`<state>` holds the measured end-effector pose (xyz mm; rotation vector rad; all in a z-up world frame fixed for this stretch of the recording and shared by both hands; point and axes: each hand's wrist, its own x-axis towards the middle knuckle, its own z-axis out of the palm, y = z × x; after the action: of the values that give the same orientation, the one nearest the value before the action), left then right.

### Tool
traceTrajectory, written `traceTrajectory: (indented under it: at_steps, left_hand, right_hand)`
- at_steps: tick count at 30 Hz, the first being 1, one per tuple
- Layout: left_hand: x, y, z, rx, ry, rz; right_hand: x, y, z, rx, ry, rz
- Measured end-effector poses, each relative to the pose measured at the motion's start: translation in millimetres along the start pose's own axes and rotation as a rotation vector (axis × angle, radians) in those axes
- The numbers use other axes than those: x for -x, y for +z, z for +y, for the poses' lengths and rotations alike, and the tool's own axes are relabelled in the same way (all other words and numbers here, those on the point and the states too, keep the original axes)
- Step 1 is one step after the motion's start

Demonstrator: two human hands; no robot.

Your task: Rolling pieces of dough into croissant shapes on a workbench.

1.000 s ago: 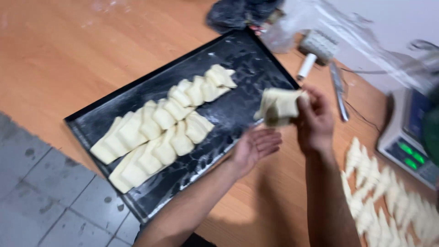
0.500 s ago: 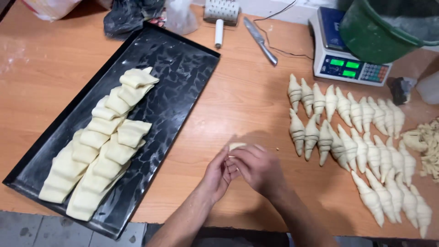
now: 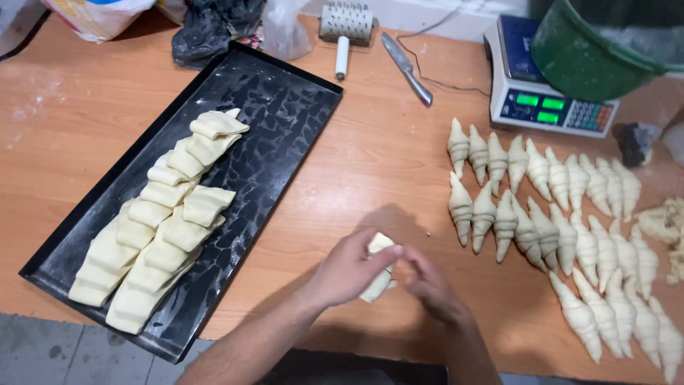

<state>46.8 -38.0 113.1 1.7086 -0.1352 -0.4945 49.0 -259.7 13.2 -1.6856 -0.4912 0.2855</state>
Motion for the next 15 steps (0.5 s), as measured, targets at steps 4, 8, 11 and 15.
traceTrajectory:
  at_steps: [4,8,11,15]
  left_hand:
    - [2,-3,7,-0.627,0.518,0.277]
    - [-4,-51,12,-1.095,0.542,0.500]
    - [-11,-96,8,-1.131,0.458,0.629]
    - [-17,-146,4,-0.911,0.236,0.793]
  right_hand:
    - [18,30,86,-0.315,0.111,-0.097]
    - [1,59,-20,-0.229,0.200,-0.015]
    - [-5,58,-72,0.060,0.279,0.018]
    - [5,38,-61,0.006,0.465,-0.089]
